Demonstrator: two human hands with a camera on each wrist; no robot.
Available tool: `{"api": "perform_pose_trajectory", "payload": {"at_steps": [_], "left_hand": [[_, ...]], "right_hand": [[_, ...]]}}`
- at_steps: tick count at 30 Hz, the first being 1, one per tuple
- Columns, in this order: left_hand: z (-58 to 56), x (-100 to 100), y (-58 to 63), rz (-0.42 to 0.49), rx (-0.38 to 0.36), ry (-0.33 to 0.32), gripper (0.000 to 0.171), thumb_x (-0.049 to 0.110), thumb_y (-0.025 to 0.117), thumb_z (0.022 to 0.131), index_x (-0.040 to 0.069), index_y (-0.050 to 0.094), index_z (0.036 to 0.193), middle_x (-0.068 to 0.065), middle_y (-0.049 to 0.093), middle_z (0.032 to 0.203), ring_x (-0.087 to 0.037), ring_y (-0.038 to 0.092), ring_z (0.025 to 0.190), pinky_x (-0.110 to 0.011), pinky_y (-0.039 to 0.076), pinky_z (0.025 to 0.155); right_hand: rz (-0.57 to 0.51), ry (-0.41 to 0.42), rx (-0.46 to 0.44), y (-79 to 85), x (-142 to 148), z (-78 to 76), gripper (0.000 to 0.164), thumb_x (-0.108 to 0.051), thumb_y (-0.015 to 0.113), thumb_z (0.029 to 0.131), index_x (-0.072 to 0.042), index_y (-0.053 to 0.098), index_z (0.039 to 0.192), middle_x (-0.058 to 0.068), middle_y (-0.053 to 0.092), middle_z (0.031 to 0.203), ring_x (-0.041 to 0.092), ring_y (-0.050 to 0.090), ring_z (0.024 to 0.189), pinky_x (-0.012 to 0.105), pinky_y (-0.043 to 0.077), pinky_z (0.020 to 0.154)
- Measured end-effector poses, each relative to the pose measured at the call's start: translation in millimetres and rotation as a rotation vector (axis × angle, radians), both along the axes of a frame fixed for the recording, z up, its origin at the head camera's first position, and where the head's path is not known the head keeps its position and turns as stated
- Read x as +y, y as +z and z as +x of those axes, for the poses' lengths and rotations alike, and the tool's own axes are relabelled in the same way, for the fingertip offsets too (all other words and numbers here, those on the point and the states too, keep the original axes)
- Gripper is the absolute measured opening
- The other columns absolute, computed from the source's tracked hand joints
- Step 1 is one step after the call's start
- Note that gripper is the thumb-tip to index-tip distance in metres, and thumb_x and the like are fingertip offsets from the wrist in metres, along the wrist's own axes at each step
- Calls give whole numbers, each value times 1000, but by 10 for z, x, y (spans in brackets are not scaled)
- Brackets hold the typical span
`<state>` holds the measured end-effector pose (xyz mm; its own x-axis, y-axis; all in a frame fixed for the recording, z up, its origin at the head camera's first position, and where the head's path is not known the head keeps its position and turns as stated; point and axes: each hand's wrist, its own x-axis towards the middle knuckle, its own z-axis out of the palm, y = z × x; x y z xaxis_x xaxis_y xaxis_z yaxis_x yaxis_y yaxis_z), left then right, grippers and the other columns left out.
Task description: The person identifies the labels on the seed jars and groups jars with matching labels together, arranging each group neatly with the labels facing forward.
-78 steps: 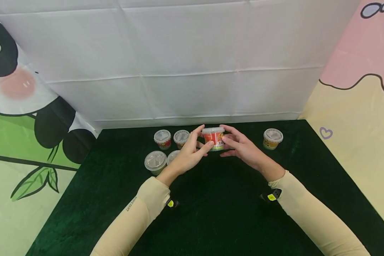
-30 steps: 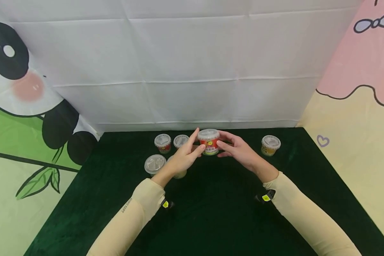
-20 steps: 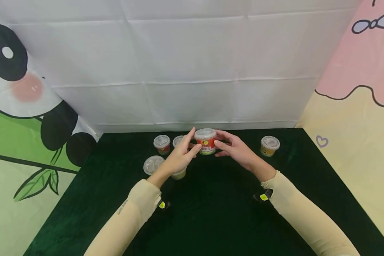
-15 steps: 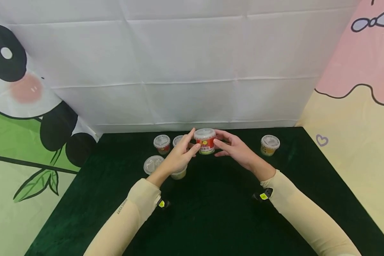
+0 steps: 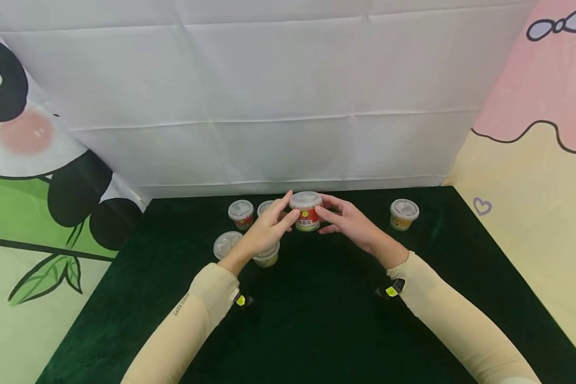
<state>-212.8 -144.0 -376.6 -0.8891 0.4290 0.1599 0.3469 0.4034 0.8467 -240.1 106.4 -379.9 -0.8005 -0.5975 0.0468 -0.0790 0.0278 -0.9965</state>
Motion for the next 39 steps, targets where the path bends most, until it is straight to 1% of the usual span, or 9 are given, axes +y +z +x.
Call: {"api": "perform_pose_trajectory", "payload": {"at_steps": [3,8,14,22,27,31,33,37,39], "left_hand": [[-14,4,5,11,-4,-8,66,36,45,110,14,15,164,-13,39,151,-27,62,110,-48,54,94],[-33,7,11,10,8,-10,61,31,42,111,14,16,164,-15,42,146,-29,60,105,-50,53,93],[-38,5,68,54,22,-18,57,20,41,111,11,17,163,-20,39,148,-35,56,114,-52,53,92],[-11,-28,85,39,17,-9,56,29,40,112,15,21,163,-16,42,146,-34,57,112,-48,54,92],[-38,-59,71,33,33,-8,57,30,41,111,13,23,162,-17,44,143,-34,56,111,-50,54,91],[-62,-100,84,33,23,-3,56,29,43,111,13,25,162,-16,45,144,-31,58,107,-53,53,93],[-71,-116,91,38,10,-7,56,28,43,111,14,25,162,-16,44,144,-31,58,109,-56,52,94],[-102,-131,112,14,5,-9,55,27,42,111,15,25,162,-15,45,144,-30,59,112,-49,53,94],[-121,-140,128,-1,3,-5,55,28,42,111,15,26,162,-14,47,142,-28,60,107,-43,55,90]], "right_hand": [[-3,4,-4,6,-2,-5,59,-35,51,108,-9,33,158,15,44,147,34,49,129,44,53,98],[-25,15,-32,18,0,-9,59,-36,47,109,-7,30,158,17,43,149,37,49,128,48,51,100],[-82,44,-71,57,-12,-6,57,-33,42,111,-6,29,159,19,42,149,42,43,130,52,47,103],[-87,63,-72,49,-34,-6,56,-33,40,111,-6,28,158,19,40,149,41,43,131,52,47,103],[-79,67,-60,45,-59,-18,54,-31,41,111,-7,29,158,18,40,151,41,43,133,52,47,104],[-65,59,-45,68,-83,-42,53,-29,42,111,-7,31,158,16,41,152,36,45,134,53,46,104],[-55,49,-42,83,-90,-52,54,-29,43,111,-7,31,158,15,41,152,35,44,136,52,46,104],[-41,30,-39,101,-98,-74,55,-30,45,110,-7,31,158,14,41,153,34,43,137,52,47,104],[-36,22,-37,97,-108,-94,56,-32,46,110,-8,31,158,14,41,152,33,43,137,52,47,104]]}}
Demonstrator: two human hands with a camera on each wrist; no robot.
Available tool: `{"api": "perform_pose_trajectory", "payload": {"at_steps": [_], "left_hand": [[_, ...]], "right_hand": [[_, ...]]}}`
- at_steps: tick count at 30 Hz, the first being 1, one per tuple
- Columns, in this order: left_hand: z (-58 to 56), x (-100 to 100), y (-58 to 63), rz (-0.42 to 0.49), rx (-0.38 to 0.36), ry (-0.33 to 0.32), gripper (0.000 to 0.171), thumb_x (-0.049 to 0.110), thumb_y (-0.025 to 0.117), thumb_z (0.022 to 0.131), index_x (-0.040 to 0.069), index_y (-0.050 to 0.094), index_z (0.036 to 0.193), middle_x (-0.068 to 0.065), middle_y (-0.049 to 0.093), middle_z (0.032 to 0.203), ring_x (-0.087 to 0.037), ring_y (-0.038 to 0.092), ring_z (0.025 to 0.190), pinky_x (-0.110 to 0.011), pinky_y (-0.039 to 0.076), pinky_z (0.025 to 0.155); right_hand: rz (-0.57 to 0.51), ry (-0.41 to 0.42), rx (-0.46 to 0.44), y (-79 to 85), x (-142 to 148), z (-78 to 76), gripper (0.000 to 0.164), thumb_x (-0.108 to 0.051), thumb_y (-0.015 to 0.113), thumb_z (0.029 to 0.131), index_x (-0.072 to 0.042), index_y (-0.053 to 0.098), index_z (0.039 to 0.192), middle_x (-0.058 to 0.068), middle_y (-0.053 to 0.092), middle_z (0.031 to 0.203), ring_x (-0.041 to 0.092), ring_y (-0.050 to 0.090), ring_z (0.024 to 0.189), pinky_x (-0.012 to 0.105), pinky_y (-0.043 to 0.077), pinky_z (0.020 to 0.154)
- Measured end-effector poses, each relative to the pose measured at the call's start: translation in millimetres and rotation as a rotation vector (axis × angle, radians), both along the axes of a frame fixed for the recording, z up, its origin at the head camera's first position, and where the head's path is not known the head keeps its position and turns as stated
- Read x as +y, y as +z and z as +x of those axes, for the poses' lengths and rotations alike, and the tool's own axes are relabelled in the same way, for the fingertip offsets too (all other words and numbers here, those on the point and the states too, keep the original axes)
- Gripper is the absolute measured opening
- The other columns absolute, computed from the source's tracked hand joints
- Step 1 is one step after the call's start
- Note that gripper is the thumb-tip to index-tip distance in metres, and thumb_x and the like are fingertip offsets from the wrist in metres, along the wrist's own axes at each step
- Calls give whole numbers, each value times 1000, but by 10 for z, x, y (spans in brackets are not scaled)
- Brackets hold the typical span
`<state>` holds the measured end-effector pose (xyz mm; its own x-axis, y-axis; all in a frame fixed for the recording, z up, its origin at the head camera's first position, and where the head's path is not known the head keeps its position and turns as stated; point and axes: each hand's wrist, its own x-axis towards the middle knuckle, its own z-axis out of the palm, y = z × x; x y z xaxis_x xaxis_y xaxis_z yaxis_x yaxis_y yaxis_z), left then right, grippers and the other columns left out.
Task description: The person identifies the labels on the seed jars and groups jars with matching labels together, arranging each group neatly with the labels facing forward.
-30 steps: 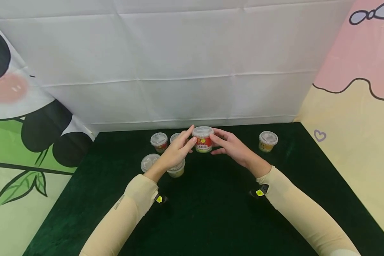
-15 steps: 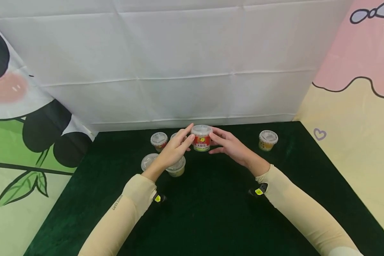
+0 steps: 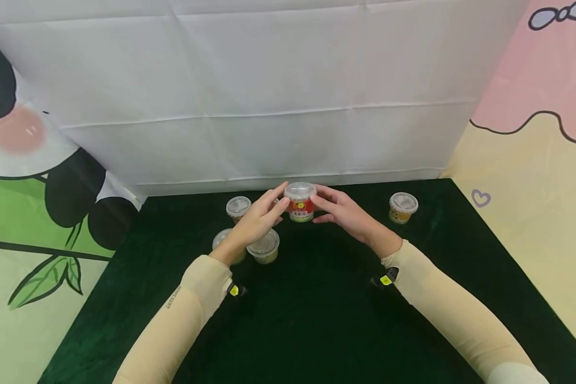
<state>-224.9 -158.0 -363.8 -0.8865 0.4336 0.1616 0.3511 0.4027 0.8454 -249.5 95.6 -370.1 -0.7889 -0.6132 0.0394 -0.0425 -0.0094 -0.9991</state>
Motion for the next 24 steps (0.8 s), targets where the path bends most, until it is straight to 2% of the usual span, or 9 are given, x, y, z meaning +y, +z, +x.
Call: {"api": "perform_pose_trajectory", "payload": {"at_steps": [5,8,12,15,20,24], "left_hand": [[-88,-27,16,-56,23,-9,56,29,46,110,13,28,161,-14,48,136,-29,58,90,-44,53,77],[-159,-49,9,-123,50,-13,57,30,46,110,10,28,161,-15,46,140,-30,60,100,-45,54,82],[-237,-75,4,-203,57,-5,57,28,46,110,6,29,160,-18,45,145,-34,57,119,-49,51,96],[-297,-73,4,-256,60,-6,57,24,48,109,2,30,158,-23,46,143,-37,57,120,-50,50,100],[-424,3,-3,-396,84,9,57,20,51,108,-6,31,155,-27,49,141,-36,59,116,-48,48,101],[-489,72,-36,-495,62,37,55,19,53,107,-8,37,151,-25,59,129,-36,61,108,-47,48,99]], "right_hand": [[36,-37,31,-34,-28,-77,58,-36,49,109,-9,33,158,13,43,150,33,45,135,52,47,104],[66,-52,33,-83,-58,-143,58,-36,49,108,-10,33,157,14,43,148,33,45,134,52,46,105],[90,-55,8,-159,-118,-239,58,-34,51,108,-10,33,157,14,42,148,33,44,135,52,44,107],[100,-75,-18,-203,-161,-304,56,-32,53,107,-10,35,156,13,43,148,31,45,136,49,44,108],[122,-114,-63,-296,-230,-416,57,-29,56,106,-10,36,156,13,42,148,29,46,135,41,46,106],[175,-147,-68,-393,-296,-486,58,-29,59,105,-8,38,155,14,44,145,29,50,131,39,48,104]]}}
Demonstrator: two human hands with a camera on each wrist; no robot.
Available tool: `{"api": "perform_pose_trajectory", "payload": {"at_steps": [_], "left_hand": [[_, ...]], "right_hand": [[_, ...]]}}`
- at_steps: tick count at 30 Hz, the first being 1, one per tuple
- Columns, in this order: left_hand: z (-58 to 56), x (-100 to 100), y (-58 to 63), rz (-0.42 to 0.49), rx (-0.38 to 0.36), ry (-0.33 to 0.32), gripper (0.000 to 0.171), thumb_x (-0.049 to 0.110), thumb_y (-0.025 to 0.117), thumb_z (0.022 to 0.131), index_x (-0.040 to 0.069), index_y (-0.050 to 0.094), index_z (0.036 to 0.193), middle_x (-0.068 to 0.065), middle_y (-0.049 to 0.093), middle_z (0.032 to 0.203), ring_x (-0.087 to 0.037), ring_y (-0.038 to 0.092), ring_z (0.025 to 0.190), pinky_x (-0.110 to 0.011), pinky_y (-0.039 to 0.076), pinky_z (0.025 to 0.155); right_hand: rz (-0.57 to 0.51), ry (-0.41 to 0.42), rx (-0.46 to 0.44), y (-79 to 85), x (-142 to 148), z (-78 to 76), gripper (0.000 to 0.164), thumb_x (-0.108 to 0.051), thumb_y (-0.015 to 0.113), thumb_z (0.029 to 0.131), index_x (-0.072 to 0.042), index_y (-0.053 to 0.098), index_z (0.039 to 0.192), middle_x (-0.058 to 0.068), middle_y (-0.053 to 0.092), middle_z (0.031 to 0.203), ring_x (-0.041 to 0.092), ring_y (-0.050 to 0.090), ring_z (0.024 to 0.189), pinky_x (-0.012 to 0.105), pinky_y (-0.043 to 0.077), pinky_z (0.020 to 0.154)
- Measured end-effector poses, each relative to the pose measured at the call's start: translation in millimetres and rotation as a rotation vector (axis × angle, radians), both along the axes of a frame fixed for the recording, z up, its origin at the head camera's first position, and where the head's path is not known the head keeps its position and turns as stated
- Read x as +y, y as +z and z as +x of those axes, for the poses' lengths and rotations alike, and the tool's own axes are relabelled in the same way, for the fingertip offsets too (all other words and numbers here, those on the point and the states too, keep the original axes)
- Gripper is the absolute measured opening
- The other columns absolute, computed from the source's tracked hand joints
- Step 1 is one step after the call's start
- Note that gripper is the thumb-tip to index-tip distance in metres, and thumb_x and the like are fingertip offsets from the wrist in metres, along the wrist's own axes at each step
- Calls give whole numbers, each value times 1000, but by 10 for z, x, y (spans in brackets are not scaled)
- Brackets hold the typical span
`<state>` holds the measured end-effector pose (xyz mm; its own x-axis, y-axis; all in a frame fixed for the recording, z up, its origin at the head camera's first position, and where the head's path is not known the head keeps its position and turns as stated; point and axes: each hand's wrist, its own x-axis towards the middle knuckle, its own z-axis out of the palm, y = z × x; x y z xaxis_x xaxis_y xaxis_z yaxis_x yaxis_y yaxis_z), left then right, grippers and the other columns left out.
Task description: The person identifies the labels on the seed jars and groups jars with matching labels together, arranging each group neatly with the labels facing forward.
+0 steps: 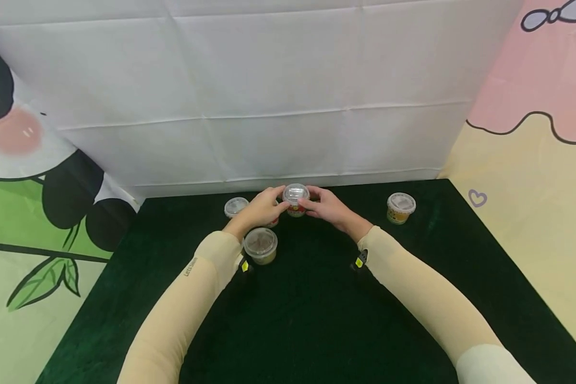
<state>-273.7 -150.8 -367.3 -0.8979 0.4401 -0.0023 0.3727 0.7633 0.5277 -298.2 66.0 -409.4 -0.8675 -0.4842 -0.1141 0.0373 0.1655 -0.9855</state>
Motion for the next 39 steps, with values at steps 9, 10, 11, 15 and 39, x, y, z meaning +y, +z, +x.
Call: {"api": "perform_pose_trajectory", "payload": {"at_steps": [9,10,11,15,39], "left_hand": [[-44,76,-163,-135,-54,58,65,26,54,106,-12,29,153,-29,46,146,-38,40,137,-52,36,112],[-51,79,-175,-133,-61,60,66,25,54,106,-12,27,153,-29,44,148,-38,38,139,-51,35,113],[-56,82,-182,-131,-69,62,68,25,55,105,-12,25,154,-30,41,150,-38,36,140,-50,34,114],[-69,103,-184,-135,-85,73,69,22,55,105,-13,22,154,-32,39,150,-38,34,142,-49,34,114],[-92,200,-193,-186,-30,91,39,16,61,102,-12,58,129,-21,63,114,-32,56,110,-45,48,95]], "right_hand": [[64,-17,10,-236,-86,-84,59,-26,63,103,-7,40,154,14,49,142,27,54,127,37,49,103],[66,-17,12,-251,-92,-89,60,-27,63,103,-7,39,154,14,49,142,27,54,127,37,49,103],[67,-18,15,-266,-97,-95,60,-27,63,103,-7,39,154,14,49,143,27,54,127,37,49,102],[65,-24,12,-292,-120,-105,61,-28,63,103,-7,38,155,15,46,145,28,54,127,37,49,103],[68,-81,-138,-328,-208,-69,61,-23,64,102,-9,36,155,15,40,150,34,48,134,47,51,100]]}}
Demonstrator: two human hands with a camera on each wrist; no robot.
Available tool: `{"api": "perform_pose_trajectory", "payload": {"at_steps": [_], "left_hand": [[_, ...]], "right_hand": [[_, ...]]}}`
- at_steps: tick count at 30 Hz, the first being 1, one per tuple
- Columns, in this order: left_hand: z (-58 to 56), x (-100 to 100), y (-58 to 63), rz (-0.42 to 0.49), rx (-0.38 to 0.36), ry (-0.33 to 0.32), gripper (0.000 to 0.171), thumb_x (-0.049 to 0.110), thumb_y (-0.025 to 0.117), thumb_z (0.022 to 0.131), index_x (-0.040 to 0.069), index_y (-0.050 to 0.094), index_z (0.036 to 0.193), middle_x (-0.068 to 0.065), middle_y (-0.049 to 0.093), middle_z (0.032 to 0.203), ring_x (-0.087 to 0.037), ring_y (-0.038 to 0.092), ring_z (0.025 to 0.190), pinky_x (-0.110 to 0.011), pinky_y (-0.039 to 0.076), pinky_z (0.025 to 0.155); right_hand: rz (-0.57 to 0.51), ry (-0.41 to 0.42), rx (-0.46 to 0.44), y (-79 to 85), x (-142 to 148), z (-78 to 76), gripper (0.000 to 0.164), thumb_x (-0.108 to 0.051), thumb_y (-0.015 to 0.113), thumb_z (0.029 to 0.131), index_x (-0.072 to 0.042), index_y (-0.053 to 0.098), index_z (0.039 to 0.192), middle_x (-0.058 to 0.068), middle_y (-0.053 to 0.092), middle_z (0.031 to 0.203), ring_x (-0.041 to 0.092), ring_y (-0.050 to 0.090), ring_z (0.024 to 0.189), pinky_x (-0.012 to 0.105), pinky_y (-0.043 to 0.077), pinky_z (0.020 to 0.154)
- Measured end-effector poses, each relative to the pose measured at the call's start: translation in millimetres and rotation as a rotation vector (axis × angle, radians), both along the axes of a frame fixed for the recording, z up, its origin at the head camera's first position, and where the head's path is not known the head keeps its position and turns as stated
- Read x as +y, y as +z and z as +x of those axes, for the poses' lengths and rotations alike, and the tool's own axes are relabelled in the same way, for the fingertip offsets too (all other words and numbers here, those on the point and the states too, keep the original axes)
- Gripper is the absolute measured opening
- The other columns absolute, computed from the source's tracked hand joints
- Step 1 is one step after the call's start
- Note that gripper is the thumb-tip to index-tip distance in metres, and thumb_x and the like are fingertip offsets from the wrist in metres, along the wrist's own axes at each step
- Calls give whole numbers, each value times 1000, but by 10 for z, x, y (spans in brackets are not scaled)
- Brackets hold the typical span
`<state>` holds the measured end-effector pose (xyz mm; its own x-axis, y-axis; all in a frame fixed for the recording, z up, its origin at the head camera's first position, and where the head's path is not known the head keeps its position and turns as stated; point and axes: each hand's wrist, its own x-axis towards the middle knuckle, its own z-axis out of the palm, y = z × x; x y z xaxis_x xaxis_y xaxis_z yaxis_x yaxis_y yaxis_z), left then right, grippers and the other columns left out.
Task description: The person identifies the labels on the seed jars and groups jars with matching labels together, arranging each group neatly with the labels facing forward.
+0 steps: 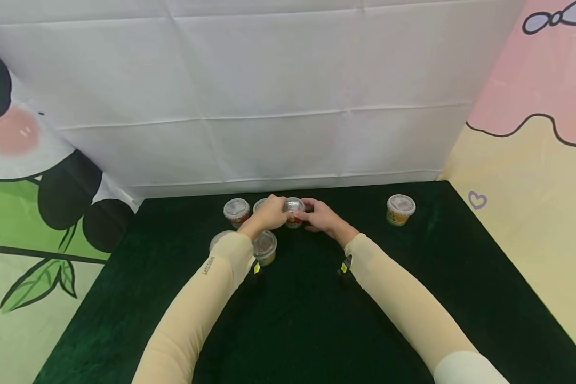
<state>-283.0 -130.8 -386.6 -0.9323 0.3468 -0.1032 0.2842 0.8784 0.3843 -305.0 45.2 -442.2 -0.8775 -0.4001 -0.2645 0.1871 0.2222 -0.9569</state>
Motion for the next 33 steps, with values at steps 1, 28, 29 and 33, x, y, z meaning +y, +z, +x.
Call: {"api": "perform_pose_trajectory", "payload": {"at_steps": [1,28,29,33], "left_hand": [[-2,-2,-2,2,0,0,38,15,61,102,-11,59,128,-21,64,113,-32,58,107,-45,49,93],[38,-10,-54,76,-77,47,49,15,56,106,-8,44,147,-28,43,137,-23,69,87,-31,56,80],[35,-8,-55,88,-86,46,49,15,55,106,-8,43,148,-28,42,138,-22,70,82,-29,57,77],[32,-22,-66,100,-89,51,51,14,55,106,-7,41,150,-27,43,137,-18,69,77,-28,56,75]], "right_hand": [[-3,-2,-2,-4,-4,2,61,-23,64,102,-9,36,155,15,40,151,33,48,134,47,51,100],[-33,-33,-21,-13,18,52,61,-24,63,103,-11,36,156,15,40,152,34,47,134,49,50,100],[-35,-34,-21,-17,21,48,61,-24,63,103,-11,36,156,15,40,152,34,47,134,49,50,101],[-40,-22,-27,-22,17,39,62,-25,63,103,-12,34,157,15,38,153,34,46,136,49,50,101]]}}
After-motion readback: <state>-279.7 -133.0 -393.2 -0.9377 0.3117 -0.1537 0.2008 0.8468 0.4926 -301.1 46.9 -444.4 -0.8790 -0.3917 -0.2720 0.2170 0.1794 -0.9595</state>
